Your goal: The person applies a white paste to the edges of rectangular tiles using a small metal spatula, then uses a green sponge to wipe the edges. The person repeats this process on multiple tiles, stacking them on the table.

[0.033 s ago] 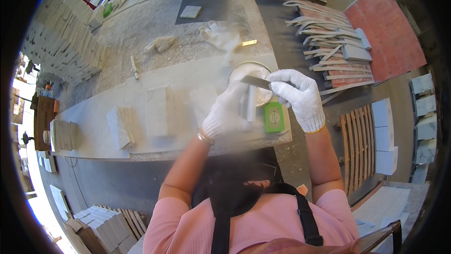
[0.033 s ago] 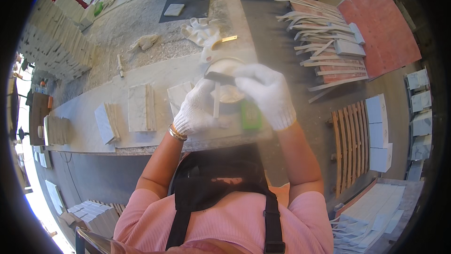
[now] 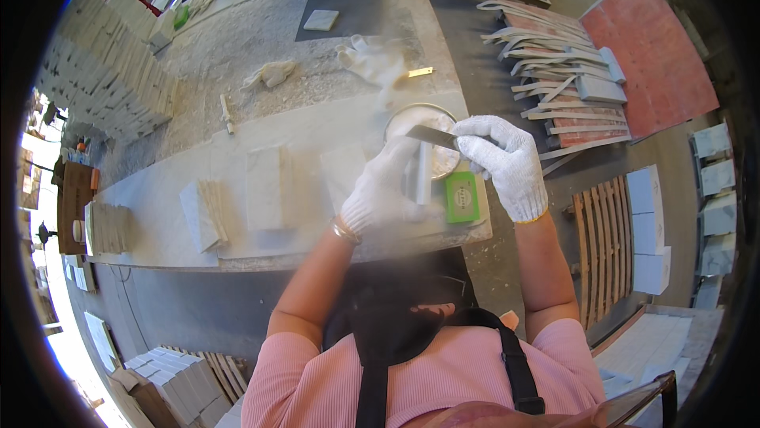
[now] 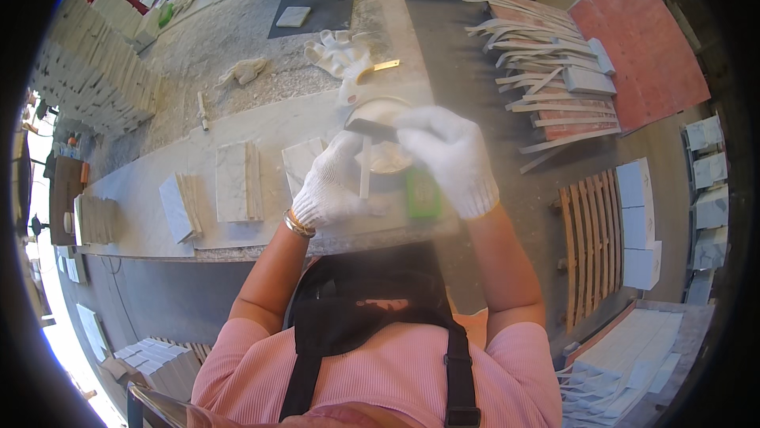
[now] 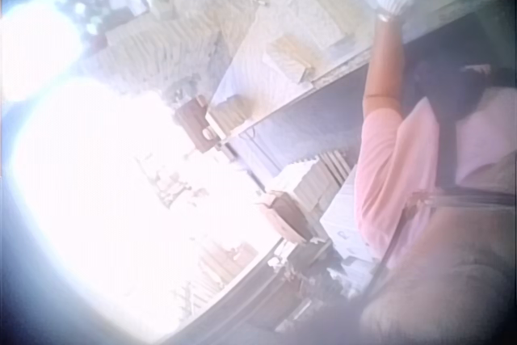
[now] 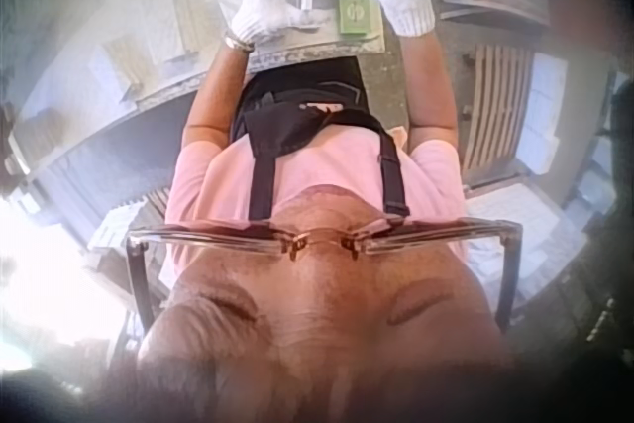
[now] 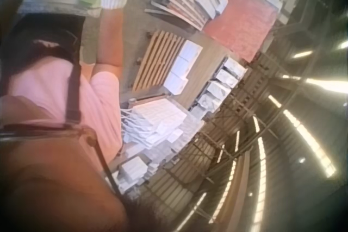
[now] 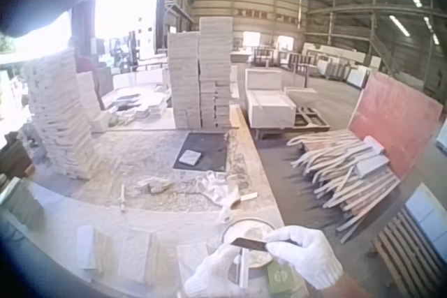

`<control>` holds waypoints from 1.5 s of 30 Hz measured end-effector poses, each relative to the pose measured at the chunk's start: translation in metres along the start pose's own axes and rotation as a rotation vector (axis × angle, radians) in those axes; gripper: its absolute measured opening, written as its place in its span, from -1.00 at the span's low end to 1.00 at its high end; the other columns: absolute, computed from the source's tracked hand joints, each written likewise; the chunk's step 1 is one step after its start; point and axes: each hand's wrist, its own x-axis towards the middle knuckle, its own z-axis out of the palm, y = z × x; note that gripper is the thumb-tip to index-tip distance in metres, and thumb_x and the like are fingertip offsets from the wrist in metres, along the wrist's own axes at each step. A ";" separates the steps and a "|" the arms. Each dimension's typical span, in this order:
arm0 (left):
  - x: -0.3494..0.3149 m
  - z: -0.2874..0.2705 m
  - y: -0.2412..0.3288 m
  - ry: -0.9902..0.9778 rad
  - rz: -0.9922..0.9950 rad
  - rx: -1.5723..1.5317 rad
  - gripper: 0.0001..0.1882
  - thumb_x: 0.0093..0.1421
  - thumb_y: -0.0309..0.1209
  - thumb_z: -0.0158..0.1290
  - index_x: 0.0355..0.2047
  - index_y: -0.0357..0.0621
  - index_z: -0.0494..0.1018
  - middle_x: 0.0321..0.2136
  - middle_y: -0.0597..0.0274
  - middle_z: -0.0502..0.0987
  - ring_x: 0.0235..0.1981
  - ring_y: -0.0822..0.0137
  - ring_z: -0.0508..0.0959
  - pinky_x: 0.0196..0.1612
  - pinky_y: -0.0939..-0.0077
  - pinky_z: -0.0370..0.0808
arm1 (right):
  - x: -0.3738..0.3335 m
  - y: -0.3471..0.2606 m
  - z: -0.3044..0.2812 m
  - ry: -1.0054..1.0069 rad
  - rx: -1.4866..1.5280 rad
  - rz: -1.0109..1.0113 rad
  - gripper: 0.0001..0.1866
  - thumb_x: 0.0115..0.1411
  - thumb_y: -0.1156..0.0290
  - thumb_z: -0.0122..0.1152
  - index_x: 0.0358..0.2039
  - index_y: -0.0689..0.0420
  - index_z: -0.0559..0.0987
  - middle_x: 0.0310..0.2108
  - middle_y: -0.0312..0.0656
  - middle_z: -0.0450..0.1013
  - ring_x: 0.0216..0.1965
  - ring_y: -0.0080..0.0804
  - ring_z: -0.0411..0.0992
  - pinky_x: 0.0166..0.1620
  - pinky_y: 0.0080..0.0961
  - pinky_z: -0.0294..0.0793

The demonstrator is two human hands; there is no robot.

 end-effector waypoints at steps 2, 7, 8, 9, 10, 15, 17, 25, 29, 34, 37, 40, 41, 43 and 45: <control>-0.001 0.001 0.001 0.010 0.000 -0.004 -0.01 -0.19 -0.16 0.52 0.26 -0.11 0.34 0.16 -0.07 0.49 0.17 -0.11 0.53 0.18 0.10 0.51 | 0.001 0.000 -0.001 0.011 -0.006 0.002 -0.79 0.26 0.44 0.35 -0.09 0.14 0.73 -0.40 -0.37 0.61 -0.49 -0.72 0.42 -0.42 -0.71 0.34; -0.001 0.001 0.002 -0.003 -0.001 0.010 -0.01 -0.18 -0.16 0.52 0.26 -0.10 0.34 0.16 -0.07 0.49 0.17 -0.13 0.53 0.18 0.09 0.51 | -0.003 -0.005 -0.005 0.006 0.076 0.048 -0.79 0.26 0.45 0.34 -0.10 0.15 0.73 -0.39 -0.37 0.61 -0.48 -0.71 0.43 -0.41 -0.71 0.35; -0.001 0.001 0.002 -0.001 0.010 0.014 -0.01 -0.19 -0.16 0.52 0.27 -0.09 0.34 0.17 -0.07 0.49 0.18 -0.13 0.53 0.18 0.08 0.51 | -0.004 -0.004 -0.005 -0.003 0.098 0.052 -0.79 0.26 0.45 0.34 -0.10 0.15 0.73 -0.39 -0.37 0.61 -0.48 -0.71 0.43 -0.41 -0.71 0.35; -0.001 0.001 0.002 0.001 0.021 0.019 -0.01 -0.19 -0.16 0.52 0.27 -0.09 0.34 0.18 -0.07 0.49 0.18 -0.13 0.53 0.19 0.08 0.51 | -0.004 -0.004 -0.005 -0.018 0.124 0.034 -0.79 0.27 0.45 0.34 -0.10 0.16 0.73 -0.39 -0.37 0.61 -0.48 -0.71 0.43 -0.41 -0.71 0.35; -0.001 0.001 0.002 -0.003 0.022 0.015 0.00 -0.19 -0.16 0.52 0.28 -0.09 0.33 0.19 -0.07 0.48 0.19 -0.14 0.52 0.19 0.08 0.51 | -0.004 -0.002 -0.004 -0.027 0.091 0.034 -0.79 0.27 0.46 0.33 -0.10 0.16 0.73 -0.39 -0.37 0.61 -0.48 -0.71 0.43 -0.41 -0.71 0.35; -0.002 0.001 0.004 -0.031 -0.025 0.025 0.03 -0.18 -0.15 0.52 0.31 -0.07 0.31 0.23 -0.09 0.47 0.22 -0.17 0.50 0.22 0.06 0.50 | 0.000 0.003 0.001 -0.017 0.019 0.007 -0.80 0.28 0.46 0.32 -0.10 0.16 0.73 -0.38 -0.36 0.62 -0.47 -0.73 0.43 -0.41 -0.72 0.35; -0.002 0.001 0.003 -0.027 -0.014 -0.011 0.03 -0.18 -0.16 0.52 0.31 -0.06 0.31 0.23 -0.10 0.47 0.23 -0.17 0.50 0.23 0.06 0.49 | 0.001 0.000 0.000 0.001 0.023 0.000 -0.80 0.28 0.46 0.32 -0.09 0.16 0.73 -0.38 -0.36 0.62 -0.47 -0.73 0.42 -0.40 -0.72 0.34; -0.003 0.007 -0.002 0.077 0.071 0.007 -0.06 -0.22 -0.13 0.53 0.20 -0.16 0.45 0.07 -0.01 0.53 0.08 -0.01 0.58 0.15 0.20 0.53 | -0.005 -0.001 -0.002 -0.041 0.047 -0.007 -0.79 0.28 0.49 0.31 -0.09 0.17 0.73 -0.38 -0.36 0.62 -0.47 -0.74 0.42 -0.40 -0.71 0.35; -0.003 0.006 0.000 0.050 0.041 0.004 -0.04 -0.22 -0.13 0.53 0.21 -0.16 0.45 0.09 -0.02 0.53 0.10 -0.01 0.58 0.16 0.19 0.53 | -0.001 0.005 0.005 -0.027 0.016 -0.042 -0.79 0.27 0.52 0.31 -0.09 0.18 0.73 -0.37 -0.36 0.62 -0.46 -0.74 0.42 -0.40 -0.71 0.36; -0.006 0.005 0.007 0.078 0.037 -0.037 -0.03 -0.25 -0.13 0.54 0.22 -0.14 0.44 0.10 -0.02 0.53 0.09 0.00 0.58 0.16 0.19 0.53 | -0.001 0.001 0.003 0.011 0.043 -0.055 -0.80 0.27 0.51 0.32 -0.09 0.18 0.73 -0.36 -0.34 0.63 -0.46 -0.72 0.43 -0.40 -0.71 0.36; -0.006 0.004 0.009 0.063 0.018 -0.048 -0.02 -0.25 -0.14 0.54 0.22 -0.15 0.44 0.10 -0.03 0.53 0.10 0.00 0.57 0.17 0.19 0.52 | -0.005 -0.001 0.000 -0.014 0.098 0.012 -0.80 0.27 0.50 0.32 -0.09 0.17 0.73 -0.37 -0.34 0.63 -0.47 -0.71 0.43 -0.40 -0.71 0.36; -0.005 0.004 0.008 0.048 0.019 -0.059 -0.02 -0.25 -0.15 0.54 0.22 -0.16 0.44 0.11 -0.04 0.53 0.12 0.00 0.57 0.19 0.19 0.51 | -0.006 0.001 0.001 -0.063 0.102 0.025 -0.79 0.27 0.48 0.32 -0.09 0.17 0.72 -0.38 -0.34 0.63 -0.48 -0.71 0.43 -0.41 -0.70 0.36; -0.005 0.003 0.007 0.029 -0.005 -0.054 -0.02 -0.25 -0.16 0.54 0.22 -0.16 0.44 0.11 -0.04 0.53 0.12 0.00 0.56 0.19 0.19 0.51 | -0.005 0.002 0.003 -0.071 0.105 0.028 -0.79 0.28 0.48 0.32 -0.08 0.17 0.72 -0.38 -0.34 0.63 -0.48 -0.71 0.42 -0.41 -0.70 0.35; -0.006 0.004 0.006 0.023 -0.019 -0.056 -0.02 -0.25 -0.16 0.54 0.23 -0.16 0.44 0.11 -0.04 0.53 0.13 0.00 0.56 0.20 0.19 0.50 | -0.003 0.004 0.004 -0.067 0.099 0.033 -0.79 0.28 0.48 0.31 -0.08 0.18 0.72 -0.39 -0.34 0.62 -0.48 -0.71 0.42 -0.41 -0.71 0.34; -0.007 0.006 0.007 0.050 0.004 -0.071 -0.02 -0.25 -0.16 0.54 0.22 -0.16 0.44 0.11 -0.05 0.53 0.14 0.00 0.56 0.20 0.18 0.50 | -0.001 0.004 0.004 -0.031 0.070 0.042 -0.78 0.27 0.49 0.32 -0.08 0.18 0.72 -0.39 -0.34 0.62 -0.48 -0.71 0.42 -0.41 -0.70 0.34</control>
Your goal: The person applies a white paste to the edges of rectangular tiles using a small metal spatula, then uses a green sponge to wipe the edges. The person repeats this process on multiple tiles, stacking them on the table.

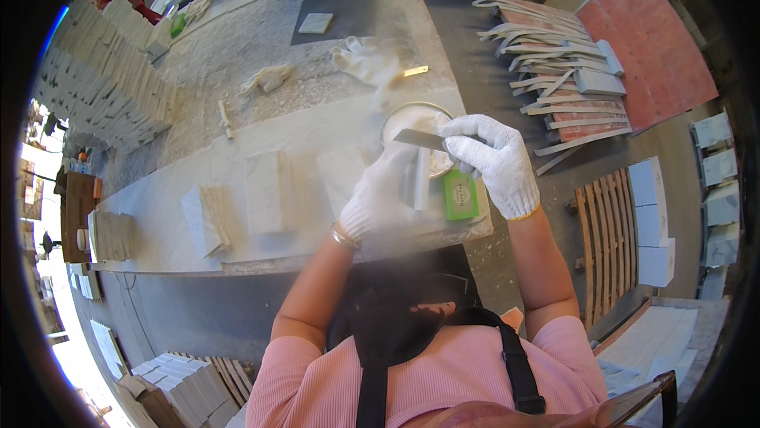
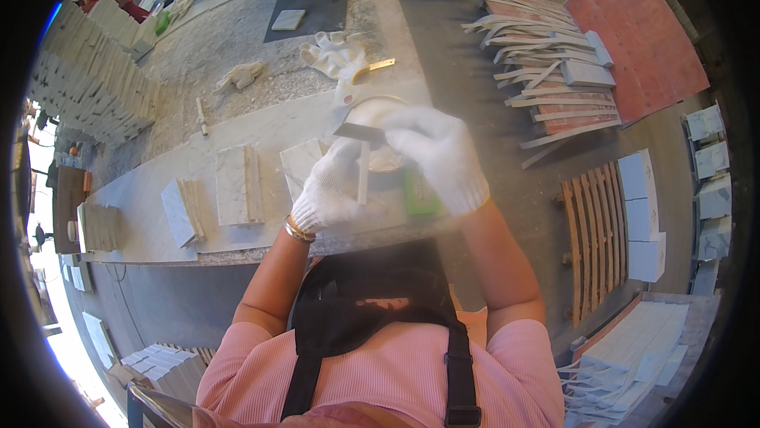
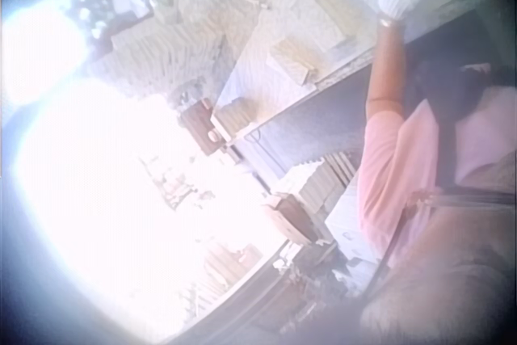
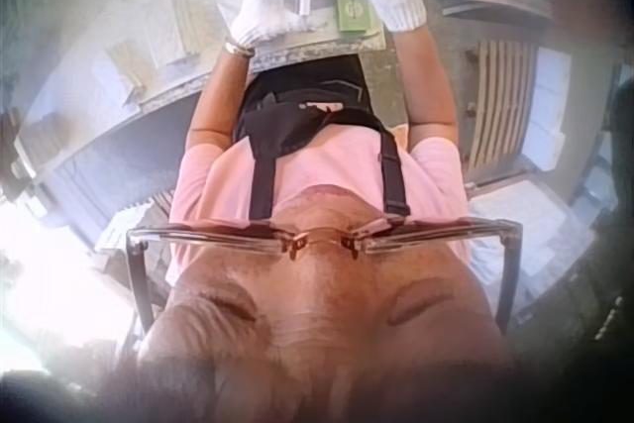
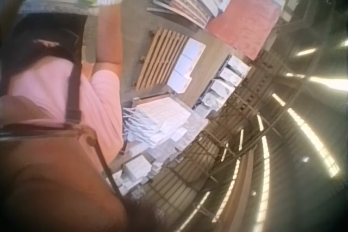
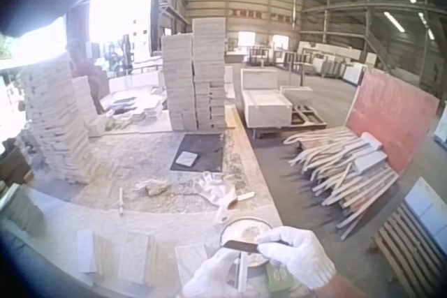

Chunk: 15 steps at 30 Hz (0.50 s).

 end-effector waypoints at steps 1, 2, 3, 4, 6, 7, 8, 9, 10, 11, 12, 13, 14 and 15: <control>-0.001 0.000 0.001 0.011 0.007 0.005 -0.02 -0.25 -0.16 0.54 0.22 -0.16 0.44 0.11 -0.06 0.53 0.14 -0.01 0.55 0.20 0.18 0.50 | 0.000 0.000 -0.001 -0.009 0.028 -0.001 -0.79 0.27 0.49 0.32 -0.08 0.18 0.72 -0.39 -0.34 0.62 -0.48 -0.71 0.42 -0.41 -0.70 0.34; -0.002 0.001 0.002 0.022 0.014 0.009 -0.02 -0.25 -0.16 0.54 0.22 -0.17 0.44 0.11 -0.07 0.53 0.14 -0.01 0.55 0.20 0.17 0.50 | 0.000 -0.001 -0.002 -0.005 0.042 0.002 -0.79 0.27 0.49 0.32 -0.08 0.18 0.72 -0.39 -0.34 0.62 -0.48 -0.71 0.42 -0.41 -0.71 0.34; -0.002 0.000 0.003 0.032 0.020 0.014 -0.02 -0.25 -0.16 0.54 0.22 -0.17 0.44 0.11 -0.07 0.52 0.14 -0.01 0.55 0.21 0.17 0.49 | 0.000 -0.002 -0.003 -0.003 0.057 -0.001 -0.79 0.27 0.49 0.32 -0.09 0.18 0.72 -0.39 -0.34 0.62 -0.48 -0.71 0.42 -0.41 -0.71 0.34; -0.002 0.000 0.004 0.023 0.015 0.021 -0.02 -0.25 -0.16 0.54 0.22 -0.17 0.44 0.12 -0.08 0.52 0.14 -0.01 0.55 0.21 0.17 0.49 | -0.002 -0.002 -0.003 -0.001 0.067 0.014 -0.79 0.27 0.49 0.32 -0.09 0.18 0.72 -0.38 -0.35 0.61 -0.48 -0.71 0.42 -0.41 -0.71 0.34; -0.003 -0.002 0.007 0.009 0.000 0.037 -0.02 -0.24 -0.16 0.54 0.22 -0.18 0.43 0.12 -0.09 0.52 0.15 -0.01 0.55 0.22 0.17 0.49 | -0.004 -0.003 -0.003 -0.003 0.094 0.008 -0.79 0.27 0.49 0.32 -0.09 0.17 0.72 -0.38 -0.35 0.61 -0.48 -0.71 0.42 -0.41 -0.71 0.34; -0.002 -0.002 0.008 0.008 0.019 0.017 -0.03 -0.24 -0.17 0.54 0.22 -0.18 0.43 0.13 -0.09 0.52 0.16 -0.01 0.55 0.22 0.18 0.49 | -0.005 -0.003 -0.002 -0.020 0.073 0.024 -0.79 0.27 0.49 0.32 -0.09 0.17 0.72 -0.38 -0.35 0.61 -0.48 -0.71 0.42 -0.40 -0.71 0.34; -0.002 -0.002 0.009 0.009 0.036 -0.001 -0.03 -0.24 -0.17 0.54 0.22 -0.18 0.43 0.13 -0.09 0.52 0.16 -0.01 0.55 0.23 0.18 0.48 | -0.006 -0.002 -0.001 -0.036 0.058 0.020 -0.79 0.27 0.49 0.32 -0.09 0.17 0.72 -0.38 -0.35 0.61 -0.48 -0.71 0.42 -0.40 -0.71 0.34; -0.002 -0.003 0.010 0.008 0.052 -0.018 -0.03 -0.23 -0.17 0.54 0.22 -0.18 0.43 0.13 -0.09 0.52 0.17 -0.01 0.55 0.24 0.18 0.48 | -0.006 -0.002 0.000 -0.051 0.044 0.016 -0.79 0.27 0.49 0.32 -0.10 0.17 0.72 -0.38 -0.35 0.61 -0.48 -0.71 0.42 -0.40 -0.71 0.34; -0.002 -0.003 0.011 -0.008 0.018 -0.016 -0.03 -0.23 -0.17 0.54 0.22 -0.18 0.43 0.13 -0.09 0.52 0.17 -0.01 0.55 0.24 0.18 0.48 | -0.005 -0.001 0.002 -0.052 0.048 0.014 -0.80 0.27 0.49 0.32 -0.10 0.17 0.72 -0.38 -0.35 0.61 -0.48 -0.71 0.42 -0.40 -0.71 0.34; -0.002 -0.003 0.011 -0.024 -0.016 -0.014 -0.04 -0.23 -0.16 0.54 0.22 -0.18 0.43 0.14 -0.09 0.52 0.17 -0.01 0.55 0.24 0.19 0.48 | -0.003 0.000 0.003 -0.054 0.052 0.012 -0.80 0.27 0.48 0.32 -0.10 0.17 0.72 -0.38 -0.35 0.61 -0.47 -0.71 0.43 -0.40 -0.71 0.35; -0.002 -0.003 0.011 -0.038 -0.051 -0.012 -0.04 -0.22 -0.16 0.54 0.22 -0.18 0.43 0.14 -0.09 0.52 0.17 -0.02 0.55 0.24 0.19 0.48 | -0.002 0.000 0.003 -0.058 0.056 0.010 -0.80 0.27 0.48 0.32 -0.10 0.17 0.72 -0.38 -0.36 0.61 -0.47 -0.71 0.43 -0.40 -0.71 0.35; -0.002 -0.002 0.011 -0.026 -0.023 0.000 -0.03 -0.23 -0.15 0.54 0.22 -0.19 0.43 0.14 -0.09 0.52 0.16 -0.02 0.56 0.24 0.19 0.49 | -0.001 0.001 0.002 -0.043 0.047 0.011 -0.80 0.27 0.48 0.32 -0.10 0.17 0.72 -0.38 -0.36 0.61 -0.47 -0.71 0.43 -0.40 -0.71 0.35; -0.002 -0.001 0.010 -0.015 0.005 0.012 -0.02 -0.23 -0.14 0.55 0.22 -0.19 0.43 0.13 -0.09 0.52 0.16 -0.02 0.56 0.23 0.19 0.49 | 0.001 0.001 0.001 -0.029 0.039 0.011 -0.80 0.28 0.47 0.32 -0.09 0.17 0.72 -0.38 -0.36 0.61 -0.47 -0.71 0.43 -0.40 -0.71 0.35; -0.001 0.000 0.009 -0.003 0.034 0.025 -0.02 -0.23 -0.13 0.55 0.22 -0.20 0.43 0.13 -0.09 0.53 0.15 -0.02 0.56 0.23 0.19 0.49 | 0.002 0.002 -0.002 -0.003 0.024 0.003 -0.79 0.28 0.47 0.31 -0.09 0.17 0.72 -0.39 -0.35 0.60 -0.47 -0.71 0.42 -0.40 -0.71 0.34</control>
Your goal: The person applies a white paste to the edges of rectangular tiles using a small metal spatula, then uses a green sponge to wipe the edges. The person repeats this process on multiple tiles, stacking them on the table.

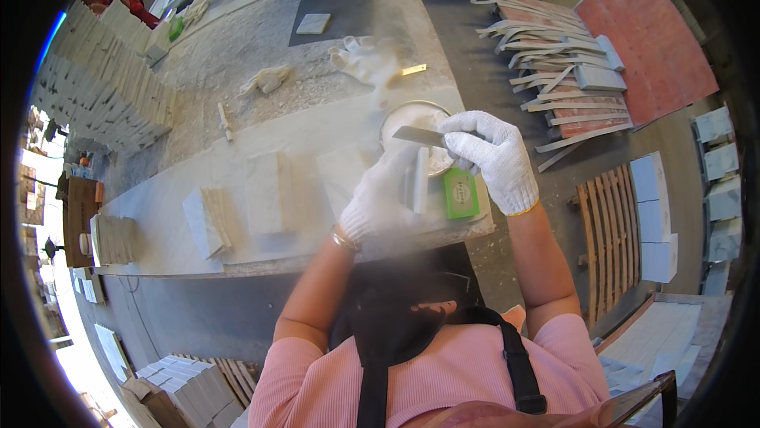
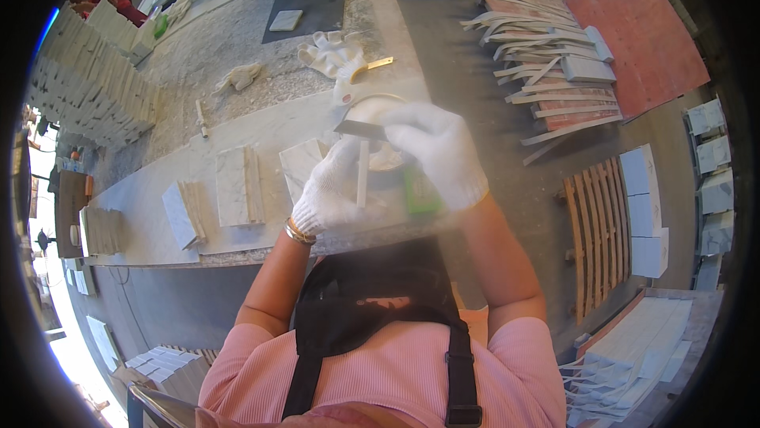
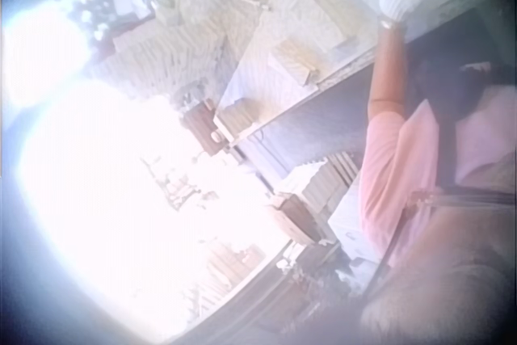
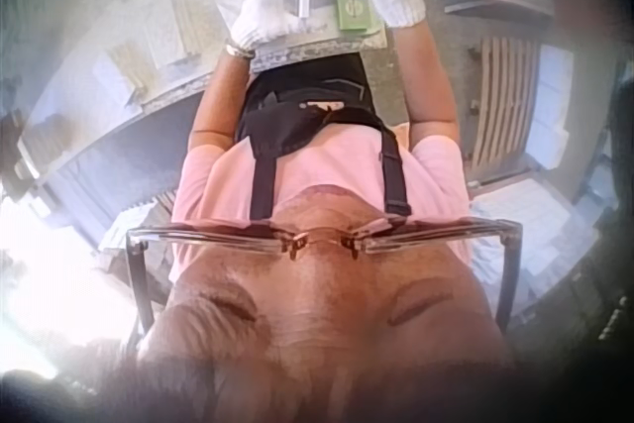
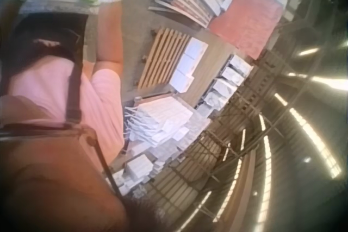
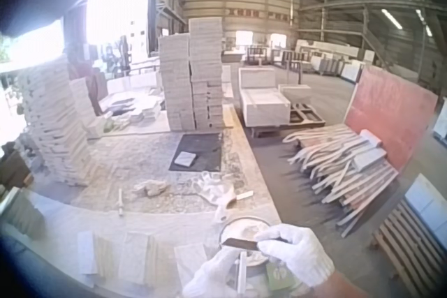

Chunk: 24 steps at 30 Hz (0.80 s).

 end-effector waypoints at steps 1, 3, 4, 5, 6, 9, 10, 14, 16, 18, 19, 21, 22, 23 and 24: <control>-0.001 0.000 -0.002 0.001 0.003 0.008 -0.01 -0.23 -0.14 0.56 0.23 -0.21 0.43 0.13 -0.09 0.53 0.15 -0.02 0.56 0.22 0.19 0.49 | 0.001 0.001 -0.003 0.017 0.026 0.023 -0.79 0.28 0.47 0.32 -0.09 0.17 0.72 -0.39 -0.36 0.60 -0.48 -0.71 0.42 -0.40 -0.71 0.34; -0.004 0.000 -0.006 0.015 0.020 0.025 0.02 -0.24 -0.14 0.57 0.24 -0.23 0.42 0.13 -0.09 0.53 0.14 -0.01 0.57 0.22 0.20 0.50 | 0.004 0.007 -0.009 0.056 0.075 0.022 -0.79 0.29 0.46 0.32 -0.08 0.16 0.72 -0.38 -0.36 0.60 -0.48 -0.71 0.42 -0.40 -0.72 0.34; -0.005 -0.001 -0.008 0.010 0.018 0.024 0.02 -0.24 -0.15 0.57 0.25 -0.24 0.41 0.13 -0.09 0.53 0.14 -0.01 0.57 0.22 0.20 0.50 | 0.006 0.012 -0.013 0.098 0.044 0.032 -0.79 0.28 0.46 0.32 -0.08 0.16 0.72 -0.38 -0.36 0.60 -0.48 -0.72 0.41 -0.41 -0.72 0.33; -0.006 -0.001 -0.012 0.016 0.029 0.027 0.03 -0.24 -0.16 0.58 0.25 -0.25 0.41 0.13 -0.09 0.53 0.14 0.00 0.57 0.22 0.20 0.50 | 0.009 0.019 -0.016 0.124 0.023 0.011 -0.79 0.28 0.46 0.32 -0.08 0.16 0.72 -0.38 -0.37 0.60 -0.48 -0.72 0.41 -0.41 -0.72 0.32; -0.008 -0.002 -0.014 0.021 0.041 0.030 0.04 -0.25 -0.17 0.58 0.26 -0.25 0.40 0.13 -0.09 0.53 0.14 0.01 0.57 0.22 0.20 0.49 | 0.012 0.027 -0.020 0.125 0.018 -0.069 -0.79 0.28 0.46 0.33 -0.08 0.16 0.72 -0.37 -0.38 0.60 -0.48 -0.72 0.41 -0.41 -0.72 0.32; -0.011 -0.003 -0.020 0.040 0.064 0.036 0.07 -0.26 -0.19 0.60 0.28 -0.29 0.39 0.13 -0.11 0.53 0.15 0.03 0.56 0.23 0.20 0.48 | 0.026 0.058 -0.025 0.222 -0.386 -0.229 -0.80 0.27 0.43 0.33 -0.11 0.14 0.73 -0.38 -0.30 0.64 -0.44 -0.60 0.50 -0.36 -0.56 0.46; -0.012 -0.004 -0.021 0.036 0.059 0.040 0.08 -0.26 -0.18 0.60 0.28 -0.30 0.39 0.13 -0.11 0.53 0.16 0.04 0.56 0.24 0.21 0.48 | 0.030 0.068 -0.025 0.256 -0.557 -0.236 -0.80 0.27 0.42 0.33 -0.11 0.12 0.73 -0.38 -0.28 0.64 -0.43 -0.57 0.52 -0.35 -0.53 0.49; -0.018 -0.008 -0.019 0.007 0.000 -0.089 0.10 -0.25 -0.13 0.59 0.29 -0.34 0.38 0.14 -0.10 0.53 0.18 0.05 0.55 0.26 0.21 0.46 | 0.039 0.099 -0.017 0.132 -0.982 -0.125 -0.82 0.26 0.24 0.26 -0.19 -0.09 0.74 -0.28 -0.18 0.66 -0.30 -0.17 0.63 -0.24 -0.29 0.58; -0.023 -0.012 -0.017 0.008 -0.038 -0.128 0.11 -0.25 -0.10 0.59 0.29 -0.34 0.38 0.14 -0.09 0.53 0.19 0.05 0.54 0.27 0.20 0.45 | 0.041 0.101 -0.010 0.071 -0.979 -0.082 -0.80 0.24 0.13 0.25 -0.22 -0.13 0.74 -0.28 -0.18 0.66 -0.26 -0.09 0.62 -0.20 -0.21 0.58; -0.028 -0.017 -0.017 0.043 -0.038 -0.043 0.12 -0.25 -0.07 0.58 0.29 -0.33 0.38 0.15 -0.08 0.53 0.20 0.05 0.54 0.28 0.19 0.43 | 0.045 0.093 -0.007 -0.004 -1.022 -0.029 -0.79 0.24 0.10 0.27 -0.23 -0.14 0.74 -0.30 -0.19 0.66 -0.26 -0.11 0.62 -0.18 -0.23 0.58; -0.030 -0.020 -0.018 0.047 -0.060 -0.069 0.12 -0.25 -0.07 0.57 0.29 -0.32 0.38 0.15 -0.08 0.53 0.21 0.05 0.53 0.29 0.19 0.43 | 0.049 0.085 -0.009 -0.062 -0.994 0.011 -0.73 0.24 0.03 0.28 -0.19 -0.12 0.73 -0.22 -0.19 0.65 -0.18 -0.13 0.62 -0.12 -0.23 0.58; -0.032 -0.021 -0.022 0.066 -0.073 -0.063 0.12 -0.25 -0.05 0.57 0.30 -0.30 0.38 0.16 -0.08 0.52 0.21 0.05 0.53 0.30 0.19 0.42 | 0.059 0.069 -0.015 0.006 -1.042 -0.100 -0.69 0.23 0.01 0.30 -0.15 -0.10 0.72 -0.15 -0.20 0.64 -0.12 -0.13 0.61 -0.08 -0.22 0.57; -0.032 -0.021 -0.024 0.073 -0.066 -0.108 0.10 -0.23 -0.04 0.56 0.30 -0.29 0.39 0.16 -0.08 0.52 0.22 0.04 0.52 0.30 0.19 0.41 | 0.067 0.062 -0.016 0.040 -1.066 -0.155 -0.66 0.23 -0.01 0.30 -0.13 -0.09 0.71 -0.11 -0.20 0.63 -0.09 -0.13 0.60 -0.06 -0.22 0.56; -0.034 -0.021 -0.026 0.074 -0.078 -0.138 0.09 -0.22 -0.04 0.55 0.30 -0.28 0.39 0.17 -0.08 0.52 0.22 0.03 0.52 0.30 0.18 0.41 | 0.078 0.056 -0.016 0.055 -1.027 -0.137 -0.60 0.22 -0.02 0.33 -0.04 -0.08 0.69 0.02 -0.20 0.58 0.04 -0.12 0.55 0.04 -0.21 0.54; -0.034 -0.021 -0.028 0.073 -0.091 -0.166 0.08 -0.21 -0.04 0.54 0.30 -0.27 0.39 0.17 -0.08 0.52 0.22 0.02 0.52 0.30 0.18 0.41 | 0.090 0.053 -0.014 0.025 -0.995 -0.208 -0.58 0.19 0.00 0.35 -0.02 -0.08 0.69 0.05 -0.20 0.57 0.07 -0.12 0.53 0.08 -0.22 0.53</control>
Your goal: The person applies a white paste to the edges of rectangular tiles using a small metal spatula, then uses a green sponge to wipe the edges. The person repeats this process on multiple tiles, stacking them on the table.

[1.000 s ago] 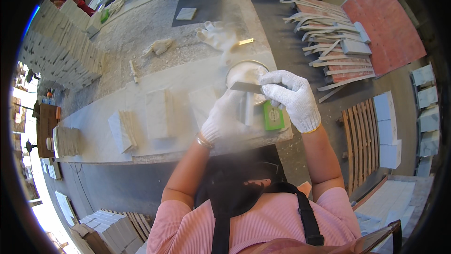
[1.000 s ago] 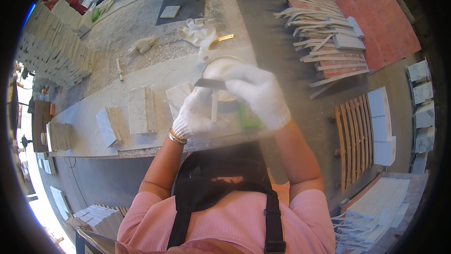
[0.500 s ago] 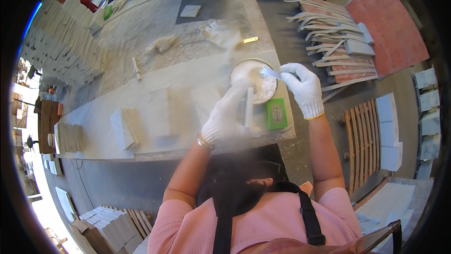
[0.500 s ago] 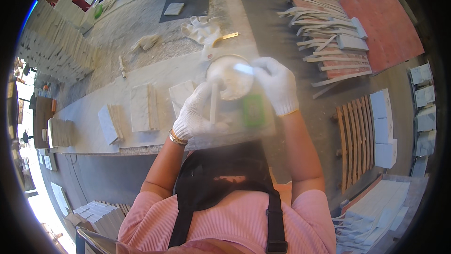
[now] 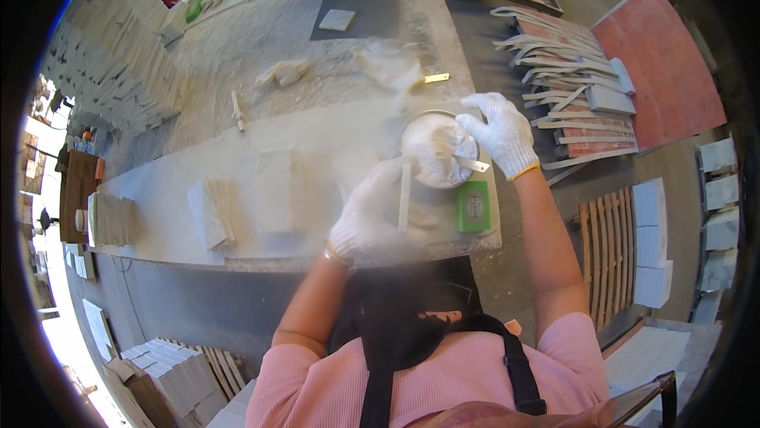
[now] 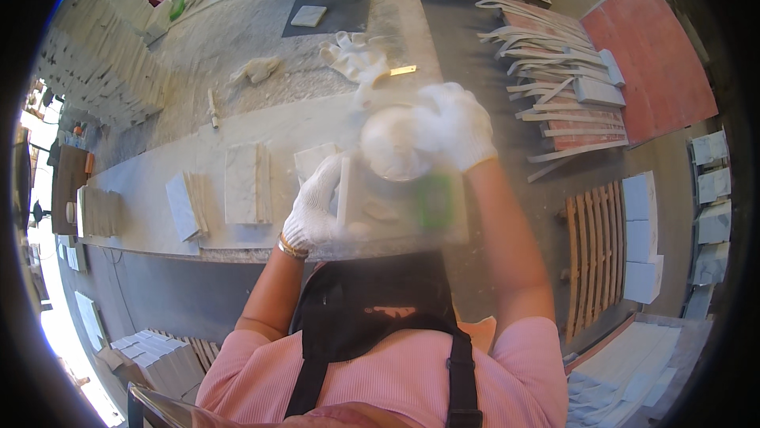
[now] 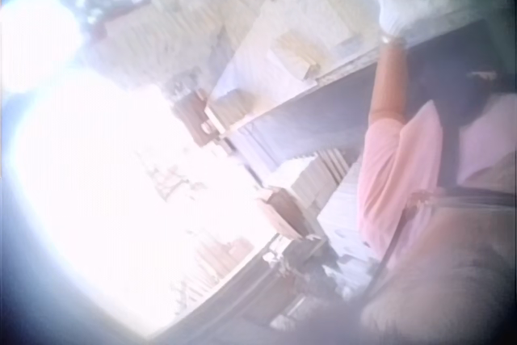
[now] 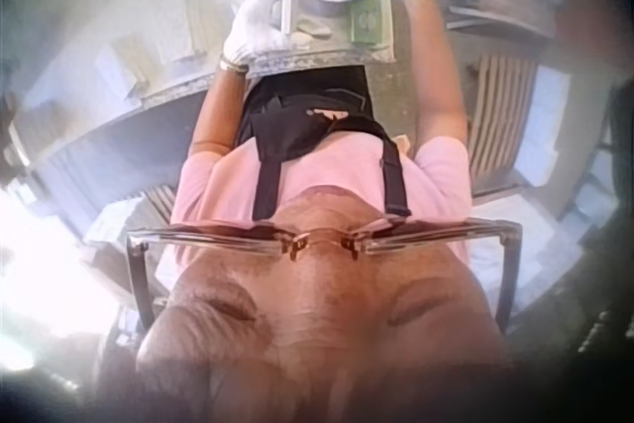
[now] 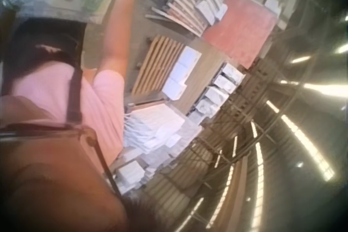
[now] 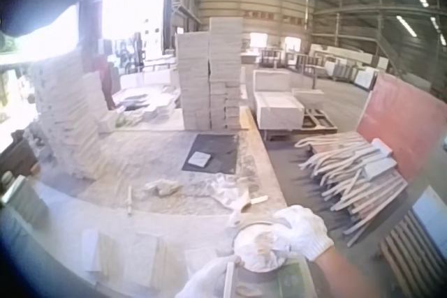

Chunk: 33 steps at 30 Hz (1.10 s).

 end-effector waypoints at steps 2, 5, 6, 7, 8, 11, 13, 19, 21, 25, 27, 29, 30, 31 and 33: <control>0.002 -0.001 -0.005 -0.002 0.039 -0.050 0.06 -0.18 -0.05 0.53 0.30 -0.26 0.39 0.18 -0.09 0.52 0.22 0.01 0.52 0.30 0.17 0.41 | 0.029 -0.004 0.008 0.009 0.073 -0.120 -0.53 0.15 0.02 0.39 0.04 -0.10 0.68 0.10 -0.19 0.56 0.14 -0.11 0.50 0.16 -0.24 0.50; 0.006 -0.004 -0.009 0.012 0.128 0.045 0.04 -0.17 -0.06 0.53 0.30 -0.25 0.40 0.19 -0.10 0.52 0.23 -0.01 0.52 0.31 0.16 0.41 | 0.065 -0.012 0.040 -0.114 0.101 -0.186 -0.42 0.07 0.05 0.44 0.13 -0.12 0.66 0.18 -0.16 0.51 0.21 -0.09 0.45 0.25 -0.26 0.45; 0.007 -0.006 -0.010 0.021 0.160 0.120 0.03 -0.17 -0.06 0.53 0.29 -0.25 0.40 0.20 -0.10 0.51 0.24 -0.01 0.51 0.31 0.16 0.40 | 0.075 -0.013 0.051 -0.149 0.107 -0.191 -0.45 0.07 0.09 0.43 0.12 -0.16 0.67 0.13 -0.16 0.53 0.18 -0.07 0.47 0.23 -0.25 0.47; 0.006 -0.008 -0.009 0.016 0.136 0.087 0.03 -0.17 -0.06 0.53 0.29 -0.24 0.41 0.20 -0.10 0.52 0.24 -0.01 0.51 0.31 0.16 0.40 | 0.083 -0.014 0.061 -0.168 0.126 -0.214 -0.47 0.07 0.13 0.43 0.11 -0.21 0.68 0.09 -0.15 0.56 0.14 -0.04 0.50 0.20 -0.23 0.50; 0.006 -0.009 -0.009 0.011 0.114 0.066 0.03 -0.18 -0.06 0.54 0.29 -0.23 0.41 0.20 -0.09 0.52 0.25 0.00 0.51 0.31 0.15 0.40 | 0.091 -0.014 0.070 -0.201 0.123 -0.215 -0.49 0.07 0.16 0.42 0.10 -0.26 0.69 0.05 -0.14 0.58 0.11 -0.01 0.52 0.18 -0.21 0.52; 0.007 -0.012 -0.005 0.007 0.087 0.041 0.04 -0.21 -0.05 0.55 0.27 -0.21 0.43 0.20 -0.06 0.53 0.25 0.01 0.51 0.31 0.14 0.41 | 0.110 -0.009 0.086 -0.274 0.152 -0.290 -0.47 0.03 0.19 0.45 0.09 -0.23 0.69 0.05 -0.06 0.60 0.07 -0.02 0.55 0.13 -0.28 0.54; 0.009 -0.013 -0.002 -0.002 0.098 0.054 0.04 -0.23 -0.15 0.55 0.29 -0.20 0.40 0.18 -0.07 0.52 0.23 0.00 0.52 0.30 0.15 0.43 | 0.113 -0.005 0.089 -0.284 0.202 -0.296 -0.49 0.04 0.16 0.46 0.07 -0.18 0.69 0.00 -0.04 0.63 0.02 -0.06 0.58 0.09 -0.30 0.55; 0.013 -0.009 0.001 -0.003 0.118 0.057 0.08 -0.24 -0.02 0.57 0.29 -0.20 0.41 0.19 0.00 0.54 0.24 0.04 0.52 0.31 0.15 0.43 | 0.084 -0.013 0.053 -0.173 0.630 -0.029 -0.57 0.16 0.25 0.46 0.03 0.09 0.65 -0.09 -0.19 0.64 -0.06 -0.40 0.58 0.05 -0.41 0.54; 0.013 -0.007 0.002 -0.008 0.131 0.082 0.10 -0.24 -0.01 0.57 0.29 -0.20 0.40 0.19 0.00 0.54 0.25 0.04 0.52 0.31 0.15 0.43 | 0.059 -0.014 0.022 -0.260 0.913 -0.050 -0.51 0.12 0.44 0.45 0.09 0.21 0.60 -0.09 -0.25 0.60 -0.05 -0.50 0.54 0.11 -0.48 0.51; 0.011 -0.001 0.006 -0.022 0.132 0.105 0.10 -0.24 -0.02 0.58 0.30 -0.21 0.39 0.19 0.00 0.54 0.25 0.03 0.51 0.31 0.15 0.42 | -0.008 -0.015 -0.034 -0.296 1.043 -0.040 -0.55 0.13 0.49 0.39 0.06 0.25 0.61 -0.09 -0.25 0.60 -0.04 -0.51 0.53 0.12 -0.47 0.51; 0.009 0.003 0.009 -0.037 0.133 0.100 0.11 -0.24 -0.02 0.58 0.30 -0.21 0.39 0.19 0.00 0.54 0.26 0.03 0.51 0.32 0.15 0.42 | -0.037 -0.016 -0.051 -0.304 1.066 -0.013 -0.55 0.13 0.50 0.38 0.06 0.25 0.61 -0.11 -0.26 0.60 -0.04 -0.51 0.53 0.13 -0.50 0.49; 0.008 0.007 0.012 -0.045 0.116 0.110 0.09 -0.24 -0.05 0.58 0.29 -0.22 0.40 0.19 -0.02 0.54 0.25 0.03 0.51 0.32 0.15 0.42 | -0.056 -0.018 -0.062 -0.271 0.979 0.005 -0.55 0.12 0.49 0.39 0.06 0.26 0.62 -0.12 -0.26 0.60 -0.04 -0.51 0.52 0.13 -0.51 0.47; 0.007 0.009 0.014 -0.049 0.107 0.117 0.08 -0.24 -0.06 0.59 0.28 -0.22 0.41 0.19 -0.02 0.54 0.25 0.02 0.51 0.32 0.16 0.42 | -0.063 -0.019 -0.067 -0.253 0.926 0.052 -0.55 0.11 0.49 0.39 0.06 0.26 0.63 -0.12 -0.26 0.59 -0.04 -0.50 0.52 0.13 -0.52 0.46; 0.007 0.011 0.015 -0.037 0.120 0.116 0.06 -0.23 -0.09 0.58 0.27 -0.23 0.41 0.18 -0.03 0.54 0.25 0.02 0.52 0.32 0.16 0.42 | -0.072 -0.020 -0.073 -0.237 0.910 0.018 -0.55 0.10 0.47 0.40 0.04 0.27 0.65 -0.12 -0.25 0.58 -0.05 -0.50 0.52 0.11 -0.52 0.47; 0.005 0.016 0.017 -0.013 0.142 0.113 0.02 -0.22 -0.14 0.58 0.25 -0.24 0.42 0.17 -0.04 0.55 0.24 0.02 0.53 0.32 0.17 0.42 | -0.081 -0.022 -0.081 -0.238 0.885 -0.003 -0.56 0.10 0.47 0.41 0.02 0.27 0.66 -0.12 -0.25 0.58 -0.05 -0.50 0.52 0.09 -0.52 0.47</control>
